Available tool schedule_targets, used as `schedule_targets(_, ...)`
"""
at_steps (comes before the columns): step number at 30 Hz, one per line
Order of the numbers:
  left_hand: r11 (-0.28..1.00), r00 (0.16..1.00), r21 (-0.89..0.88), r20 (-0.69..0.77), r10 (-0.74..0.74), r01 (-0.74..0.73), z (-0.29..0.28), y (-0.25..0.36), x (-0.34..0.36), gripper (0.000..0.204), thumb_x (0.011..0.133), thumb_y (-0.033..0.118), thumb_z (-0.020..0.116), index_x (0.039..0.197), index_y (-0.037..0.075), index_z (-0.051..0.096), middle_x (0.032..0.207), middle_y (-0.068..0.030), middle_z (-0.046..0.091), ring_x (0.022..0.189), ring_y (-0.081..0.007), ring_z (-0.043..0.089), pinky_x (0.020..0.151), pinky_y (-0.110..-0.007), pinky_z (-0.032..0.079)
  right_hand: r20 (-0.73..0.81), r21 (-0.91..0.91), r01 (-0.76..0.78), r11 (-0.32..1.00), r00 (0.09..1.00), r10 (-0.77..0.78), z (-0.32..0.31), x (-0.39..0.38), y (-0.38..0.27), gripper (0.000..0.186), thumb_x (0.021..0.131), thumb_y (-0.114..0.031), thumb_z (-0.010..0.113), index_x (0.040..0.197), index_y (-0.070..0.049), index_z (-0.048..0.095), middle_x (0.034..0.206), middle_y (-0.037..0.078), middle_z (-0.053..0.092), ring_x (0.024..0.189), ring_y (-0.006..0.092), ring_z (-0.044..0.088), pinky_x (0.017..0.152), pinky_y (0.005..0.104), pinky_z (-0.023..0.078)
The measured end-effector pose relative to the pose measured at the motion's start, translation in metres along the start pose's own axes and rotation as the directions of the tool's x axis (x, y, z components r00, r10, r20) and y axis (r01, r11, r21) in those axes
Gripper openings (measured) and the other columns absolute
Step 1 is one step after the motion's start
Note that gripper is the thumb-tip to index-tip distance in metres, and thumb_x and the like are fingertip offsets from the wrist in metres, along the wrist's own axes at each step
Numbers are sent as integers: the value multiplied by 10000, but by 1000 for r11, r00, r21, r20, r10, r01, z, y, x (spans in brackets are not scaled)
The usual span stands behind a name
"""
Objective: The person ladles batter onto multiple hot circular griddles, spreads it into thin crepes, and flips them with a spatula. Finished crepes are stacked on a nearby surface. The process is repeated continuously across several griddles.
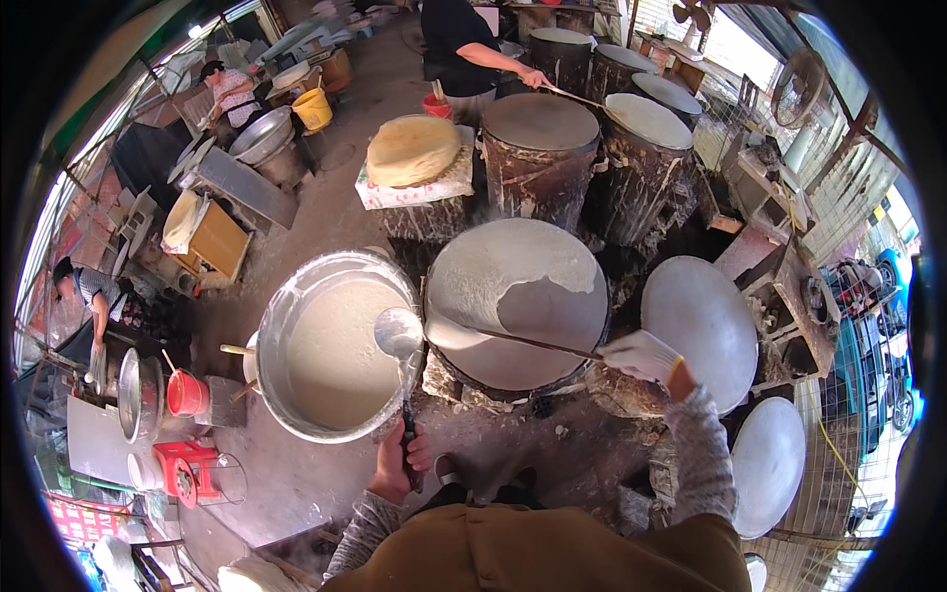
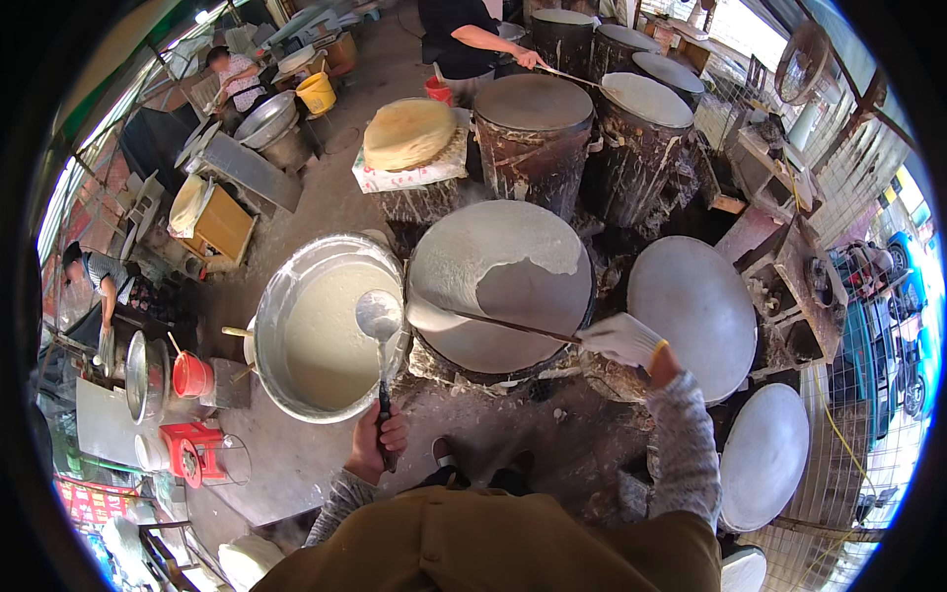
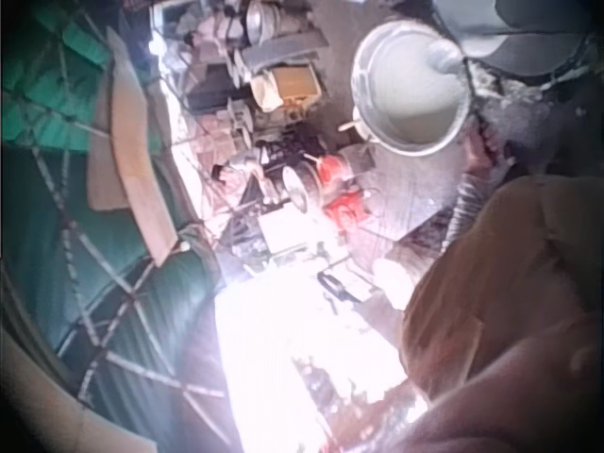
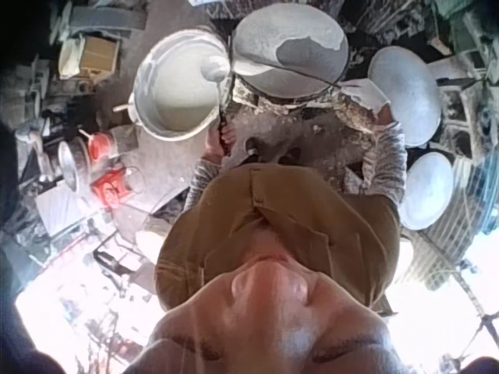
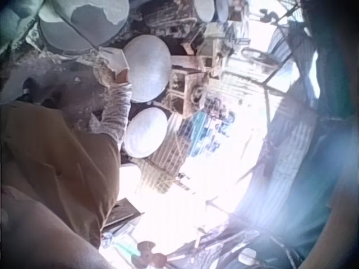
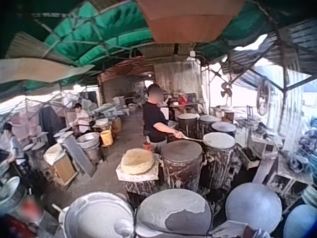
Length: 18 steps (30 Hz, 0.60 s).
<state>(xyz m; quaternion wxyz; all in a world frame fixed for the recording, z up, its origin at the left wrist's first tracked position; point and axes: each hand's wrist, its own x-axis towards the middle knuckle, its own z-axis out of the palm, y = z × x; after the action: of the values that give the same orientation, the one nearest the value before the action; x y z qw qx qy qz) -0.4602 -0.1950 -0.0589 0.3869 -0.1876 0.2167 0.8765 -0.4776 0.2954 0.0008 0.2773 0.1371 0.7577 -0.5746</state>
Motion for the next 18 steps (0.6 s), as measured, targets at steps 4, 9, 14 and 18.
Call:
schedule_targets(4, 990, 994, 142, -112, 14, 2, 6, -22, 10, 385, 993, 486, 478, 925, 109, 526, 634, 44, 359, 493, -86, 344, 451, -255, 310, -331, 231, 96, 968, 944, -14, -2, -29, 10, 295, 900, -169, 666, 1128, 17, 694, 604, -15, 542, 453, 43, 420, 394, 221, 285)
schedule_targets(9, 956, 975, 292, -218, 38, 28, 13, -27, 15, 396, 1016, 490, 430, 919, 112, 500, 624, 21, 399, 481, -110, 383, 457, -278, 328, -209, -199, 350, 915, 897, -388, 19, -30, 60, 288, 874, -168, 696, 1106, 0, 719, 649, -8, 595, 511, 57, 476, 449, 221, 356)
schedule_targets(14, 879, 978, 476, -191, 81, 20, 18, -3, -6, 406, 1005, 503, 435, 909, 114, 502, 599, 22, 379, 448, -107, 357, 427, -283, 318, -291, 181, 123, 976, 954, -66, 71, -97, 15, 271, 901, -179, 668, 1068, 34, 693, 580, -16, 548, 463, 60, 480, 412, 249, 361)
schedule_targets(18, 879, 985, 469, -93, 146, -86, 38, 37, -24, 398, 1018, 487, 411, 926, 111, 506, 592, 30, 373, 441, -99, 353, 399, -270, 303, -350, 243, 259, 935, 922, -165, 168, -43, -48, 221, 913, -176, 640, 978, 36, 632, 623, -15, 534, 451, 64, 479, 394, 262, 354)
